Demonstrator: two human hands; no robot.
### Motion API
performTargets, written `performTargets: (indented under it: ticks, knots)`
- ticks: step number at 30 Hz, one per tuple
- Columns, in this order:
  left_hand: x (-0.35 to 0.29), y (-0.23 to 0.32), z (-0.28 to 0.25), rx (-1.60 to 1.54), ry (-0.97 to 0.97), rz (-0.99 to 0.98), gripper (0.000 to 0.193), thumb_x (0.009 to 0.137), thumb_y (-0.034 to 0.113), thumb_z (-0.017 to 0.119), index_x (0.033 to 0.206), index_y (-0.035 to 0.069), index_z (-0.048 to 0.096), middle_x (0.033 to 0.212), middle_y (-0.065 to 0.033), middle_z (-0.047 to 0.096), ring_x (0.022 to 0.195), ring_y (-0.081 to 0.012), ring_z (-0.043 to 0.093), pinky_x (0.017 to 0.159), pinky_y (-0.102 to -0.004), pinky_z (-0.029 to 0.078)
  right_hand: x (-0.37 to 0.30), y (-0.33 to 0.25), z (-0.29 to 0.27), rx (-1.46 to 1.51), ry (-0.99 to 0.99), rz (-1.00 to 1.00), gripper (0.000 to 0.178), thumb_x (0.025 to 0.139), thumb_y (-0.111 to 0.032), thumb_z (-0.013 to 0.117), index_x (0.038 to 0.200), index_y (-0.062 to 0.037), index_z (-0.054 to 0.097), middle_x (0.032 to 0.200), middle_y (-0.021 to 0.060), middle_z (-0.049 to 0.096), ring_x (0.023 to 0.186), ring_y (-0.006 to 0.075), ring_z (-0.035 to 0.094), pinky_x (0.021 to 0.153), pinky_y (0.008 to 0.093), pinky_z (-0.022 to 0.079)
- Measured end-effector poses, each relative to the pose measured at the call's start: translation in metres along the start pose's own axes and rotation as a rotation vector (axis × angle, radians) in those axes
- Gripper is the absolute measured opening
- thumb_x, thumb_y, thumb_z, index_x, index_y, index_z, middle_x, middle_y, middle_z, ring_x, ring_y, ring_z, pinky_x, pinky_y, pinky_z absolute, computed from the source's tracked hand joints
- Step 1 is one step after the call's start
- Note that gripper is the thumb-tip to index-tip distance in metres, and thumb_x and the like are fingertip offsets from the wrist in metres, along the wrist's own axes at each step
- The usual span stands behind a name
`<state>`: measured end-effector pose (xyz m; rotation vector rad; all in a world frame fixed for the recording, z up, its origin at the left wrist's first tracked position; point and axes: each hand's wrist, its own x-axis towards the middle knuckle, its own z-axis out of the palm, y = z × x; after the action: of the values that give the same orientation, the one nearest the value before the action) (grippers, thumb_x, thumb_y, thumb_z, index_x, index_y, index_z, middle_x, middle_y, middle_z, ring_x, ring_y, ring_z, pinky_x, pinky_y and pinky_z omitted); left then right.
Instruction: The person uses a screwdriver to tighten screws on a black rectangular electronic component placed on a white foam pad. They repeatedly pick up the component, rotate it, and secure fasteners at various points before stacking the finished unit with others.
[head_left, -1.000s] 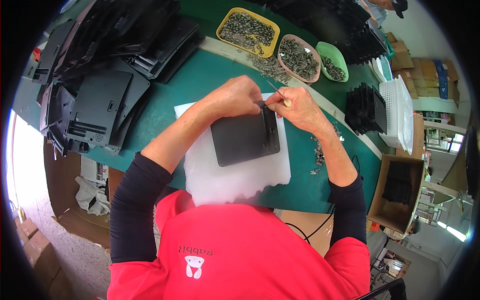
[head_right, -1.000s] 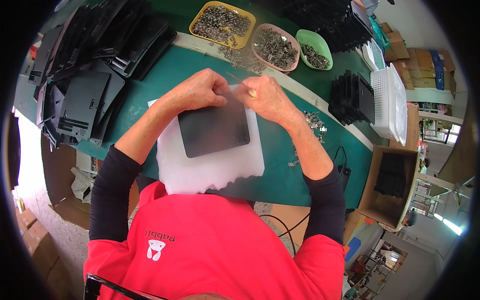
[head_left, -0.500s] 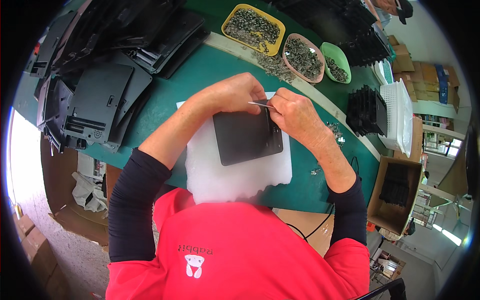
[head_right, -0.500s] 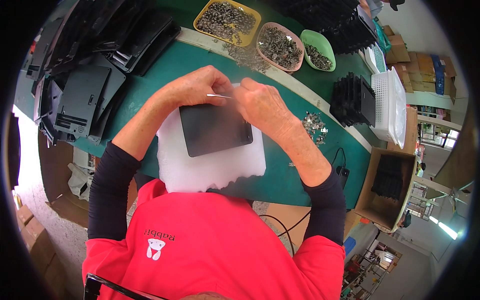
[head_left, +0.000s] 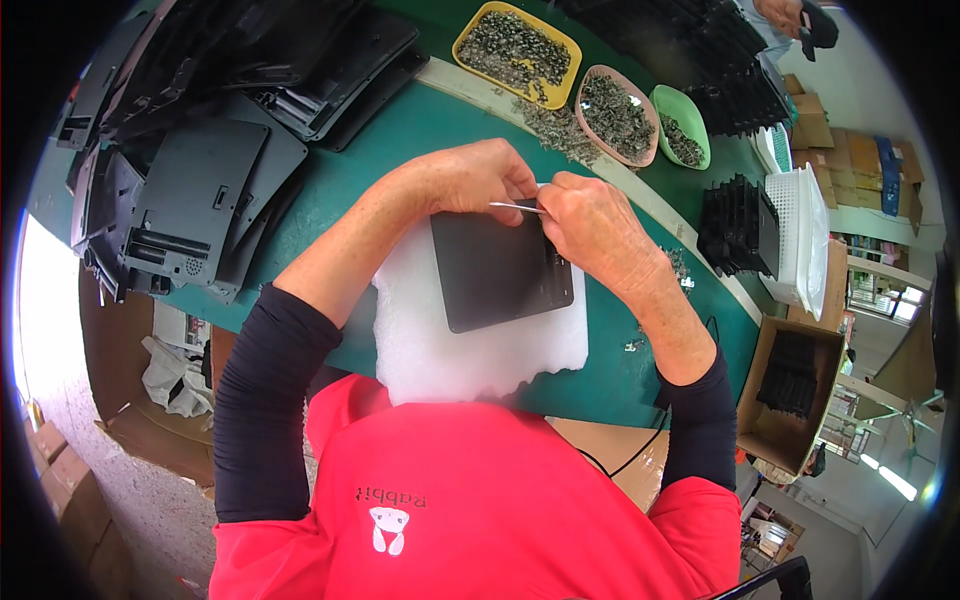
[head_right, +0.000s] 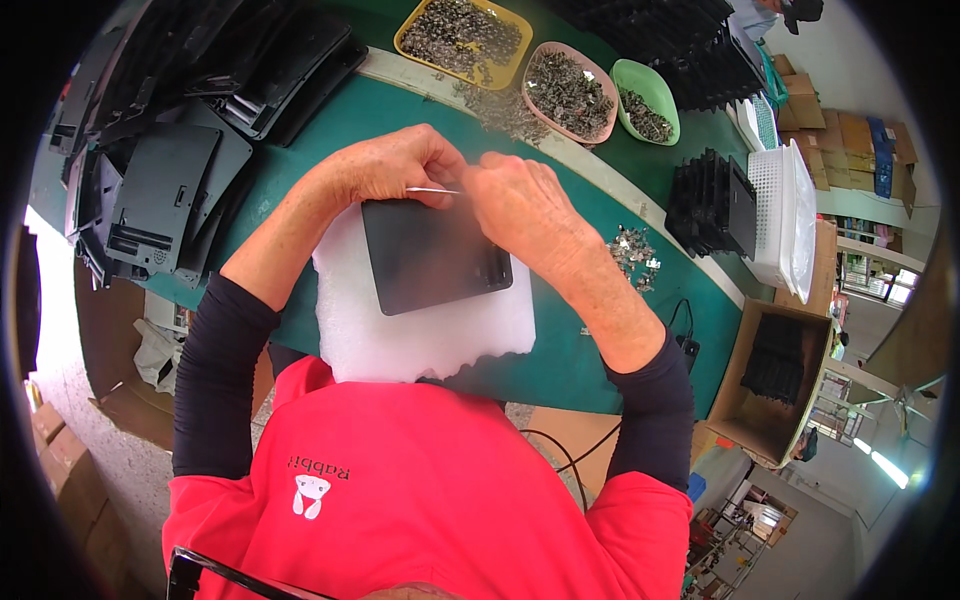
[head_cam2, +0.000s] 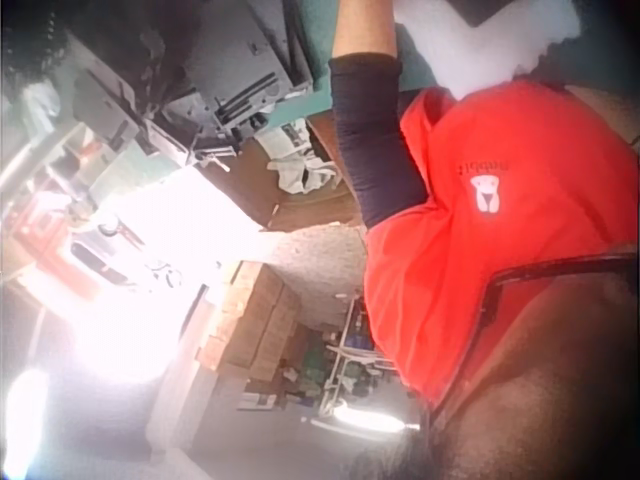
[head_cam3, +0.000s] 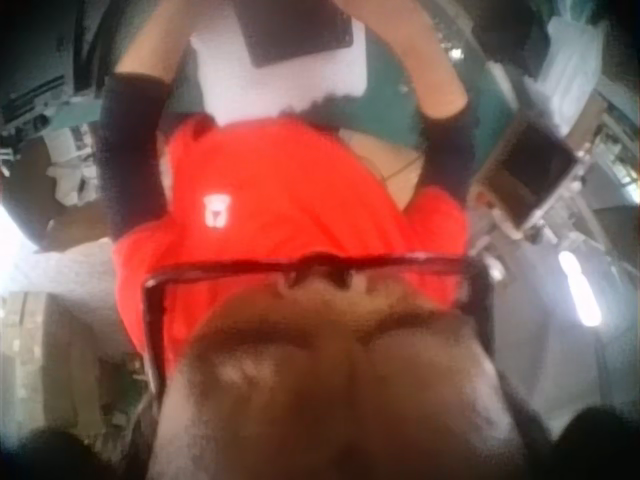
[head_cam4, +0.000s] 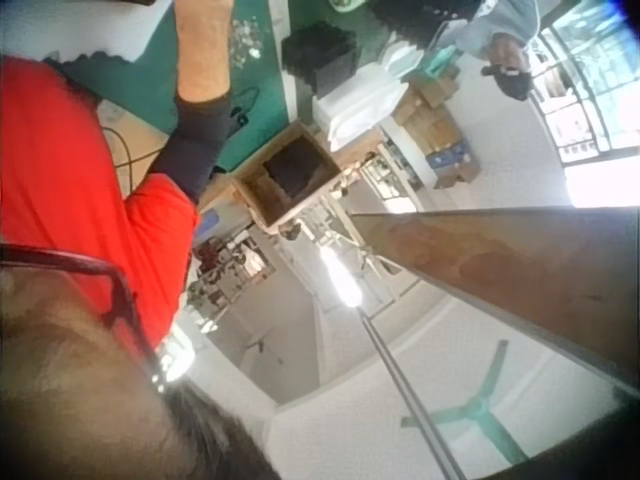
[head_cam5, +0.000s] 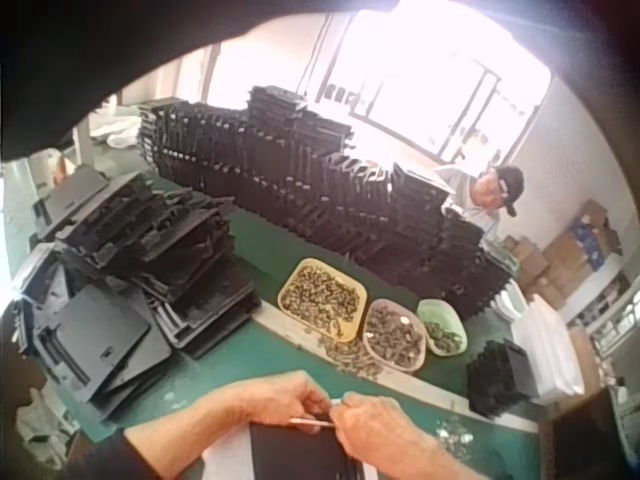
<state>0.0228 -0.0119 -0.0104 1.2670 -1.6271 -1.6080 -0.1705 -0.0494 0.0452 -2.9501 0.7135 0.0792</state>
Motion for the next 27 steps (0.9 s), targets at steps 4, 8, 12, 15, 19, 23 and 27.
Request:
performTargets:
  ticks: [4,8,12,15,19,23,27]
  knots:
    - [-0.001,0.010,-0.003,-0.006,-0.043,-0.083,0.038,0.070,0.006,0.072,0.108,0.000,0.070,0.095,-0.0095,0.070,0.085,-0.0173,0.063,0.077,-0.0313,0.050,0.001,0.011,0.000,0.122,-0.004,-0.025,0.009,0.076,-0.004,0.068,0.083,0.0010,0.065,0.080,0.0162,0.062,0.077,0.0363,0.063,0.069,0.0433,0.052]
    - [0.001,0.003,0.000,-0.056,-0.006,-0.066,0.048,0.068,0.005,0.073,0.116,-0.001,0.069,0.109,-0.0162,0.071,0.095,-0.0219,0.067,0.085,-0.0331,0.053,0.001,0.026,0.004,0.428,-0.024,0.075,0.013,0.074,-0.006,0.067,0.084,0.0025,0.065,0.077,0.0174,0.065,0.072,0.0341,0.065,0.066,0.0400,0.053]
    - [0.000,-0.001,0.004,-0.108,0.031,-0.034,0.040,0.070,0.005,0.071,0.109,-0.002,0.071,0.084,-0.0069,0.071,0.076,-0.0115,0.063,0.070,-0.0278,0.051,0.018,0.034,-0.009,0.811,-0.319,0.308,0.015,0.074,-0.009,0.075,0.079,-0.0007,0.063,0.066,0.0000,0.058,0.051,0.0080,0.056,0.042,0.0234,0.040]
    - [-0.001,0.003,0.004,-0.061,0.045,-0.033,0.040,0.070,0.003,0.070,0.109,-0.004,0.070,0.087,-0.0081,0.072,0.076,-0.0118,0.064,0.072,-0.0276,0.052,0.034,0.043,-0.012,0.746,-0.510,0.403,0.021,0.071,-0.010,0.079,0.079,-0.0023,0.061,0.062,0.0003,0.058,0.049,0.0071,0.055,0.038,0.0221,0.036]
    - [0.000,0.003,0.003,-0.064,0.041,-0.031,0.041,0.070,0.003,0.070,0.111,-0.004,0.070,0.090,-0.0091,0.073,0.078,-0.0125,0.065,0.074,-0.0269,0.053,0.043,0.051,-0.012,0.705,-0.619,0.382,0.023,0.071,-0.010,0.080,0.079,-0.0022,0.059,0.063,0.0013,0.058,0.048,0.0068,0.055,0.037,0.0218,0.034]
    - [0.001,0.003,0.004,-0.066,0.039,-0.051,0.044,0.069,0.003,0.071,0.113,-0.005,0.069,0.092,-0.0095,0.073,0.080,-0.0130,0.065,0.076,-0.0270,0.053,0.037,0.054,-0.010,0.790,-0.584,0.372,0.022,0.072,-0.008,0.079,0.081,-0.0019,0.061,0.063,0.0015,0.059,0.047,0.0067,0.056,0.037,0.0211,0.033]
    - [-0.001,0.003,0.005,-0.046,0.073,-0.043,0.046,0.069,0.004,0.072,0.114,-0.006,0.068,0.090,-0.0093,0.072,0.079,-0.0128,0.064,0.075,-0.0270,0.052,0.025,0.065,0.002,1.038,-0.479,0.372,0.019,0.073,-0.006,0.078,0.083,-0.0013,0.062,0.064,0.0014,0.059,0.049,0.0073,0.058,0.037,0.0202,0.033]
